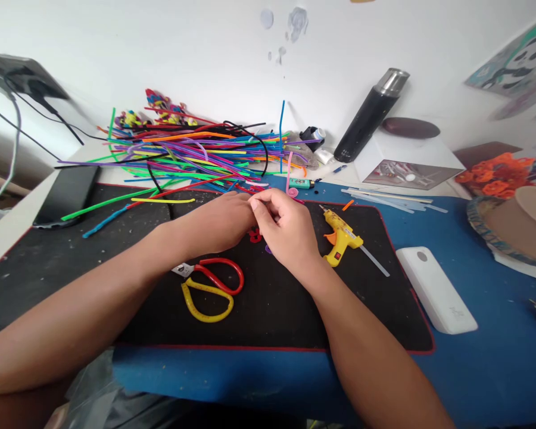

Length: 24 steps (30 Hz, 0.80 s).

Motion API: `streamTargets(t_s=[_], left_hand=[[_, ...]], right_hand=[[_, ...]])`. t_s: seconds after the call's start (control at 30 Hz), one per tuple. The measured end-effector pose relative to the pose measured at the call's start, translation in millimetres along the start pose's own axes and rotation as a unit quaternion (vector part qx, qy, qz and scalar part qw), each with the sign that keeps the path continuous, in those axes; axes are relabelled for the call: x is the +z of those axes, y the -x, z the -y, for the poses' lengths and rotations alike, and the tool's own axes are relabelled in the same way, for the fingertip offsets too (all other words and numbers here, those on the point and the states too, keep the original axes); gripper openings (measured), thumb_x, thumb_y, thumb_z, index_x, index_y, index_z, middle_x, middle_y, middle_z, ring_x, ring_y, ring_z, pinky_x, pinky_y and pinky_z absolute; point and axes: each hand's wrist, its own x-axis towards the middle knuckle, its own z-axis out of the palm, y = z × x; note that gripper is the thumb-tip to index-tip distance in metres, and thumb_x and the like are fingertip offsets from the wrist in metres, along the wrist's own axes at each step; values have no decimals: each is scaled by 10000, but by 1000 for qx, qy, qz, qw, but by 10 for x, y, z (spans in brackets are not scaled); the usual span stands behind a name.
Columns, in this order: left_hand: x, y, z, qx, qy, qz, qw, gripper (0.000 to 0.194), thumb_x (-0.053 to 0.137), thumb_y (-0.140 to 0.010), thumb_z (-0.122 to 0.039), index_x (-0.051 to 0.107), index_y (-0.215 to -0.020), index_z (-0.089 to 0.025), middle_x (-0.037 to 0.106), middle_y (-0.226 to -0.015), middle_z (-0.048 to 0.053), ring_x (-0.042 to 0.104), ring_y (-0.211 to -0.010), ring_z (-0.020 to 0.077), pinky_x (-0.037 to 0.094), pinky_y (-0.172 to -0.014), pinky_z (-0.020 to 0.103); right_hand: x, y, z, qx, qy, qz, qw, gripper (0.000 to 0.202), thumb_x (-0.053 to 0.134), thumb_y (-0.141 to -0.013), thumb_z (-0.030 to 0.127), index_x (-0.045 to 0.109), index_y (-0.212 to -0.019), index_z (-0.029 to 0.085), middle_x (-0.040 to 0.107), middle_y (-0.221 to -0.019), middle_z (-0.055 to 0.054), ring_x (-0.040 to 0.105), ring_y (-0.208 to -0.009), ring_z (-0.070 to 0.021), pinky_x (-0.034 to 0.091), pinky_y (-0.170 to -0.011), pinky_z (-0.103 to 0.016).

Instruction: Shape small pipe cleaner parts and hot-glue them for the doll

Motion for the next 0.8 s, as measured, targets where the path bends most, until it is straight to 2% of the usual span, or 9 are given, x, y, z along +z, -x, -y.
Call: streamTargets(t_s=[0.2, 0.4, 0.53, 0.8], left_hand=[[-63, 30, 101, -19, 0, -1, 1000, 279, 600, -939, -22, 791, -1052, -191, 808, -1082, 107, 733, -1111, 289, 533, -1036, 393], [-139, 21, 78, -38, 18, -4, 999, 208, 633, -980, -90, 778, -1101, -178, 804, -1120, 121, 731, -1102, 298, 548, -996, 410], [-159, 20, 79, -39, 12, 1, 999, 170, 666, -959, -91, 776, -1048, -186, 809, -1080, 109, 730, -1081, 305, 547, -972, 407], [-207, 26, 90, -50, 30, 3, 998, 187, 687, -945, -102, 786, -1072, -197, 805, -1059, 96, 723, -1094, 301, 533, -1016, 412]], right_hand=[[-22, -2, -10, 10, -22, -5, 1000, 206, 617, -1069, 397, 744, -1013, 245, 731, -756, -2, 681, -684, -187, 480, -634, -292], [-59, -29, -39, 33, -36, -25, 999, 233, 646, -1061, 462, 736, -1012, 253, 683, -698, 8, 670, -645, -186, 482, -595, -283], [-53, -31, -52, 40, -35, -23, 998, 238, 644, -1060, 459, 731, -1004, 245, 675, -688, 11, 654, -611, -174, 485, -581, -278], [-47, -23, -55, 53, -45, -19, 997, 270, 635, -1055, 460, 746, -1018, 218, 650, -653, 17, 619, -578, -152, 465, -558, -250]])
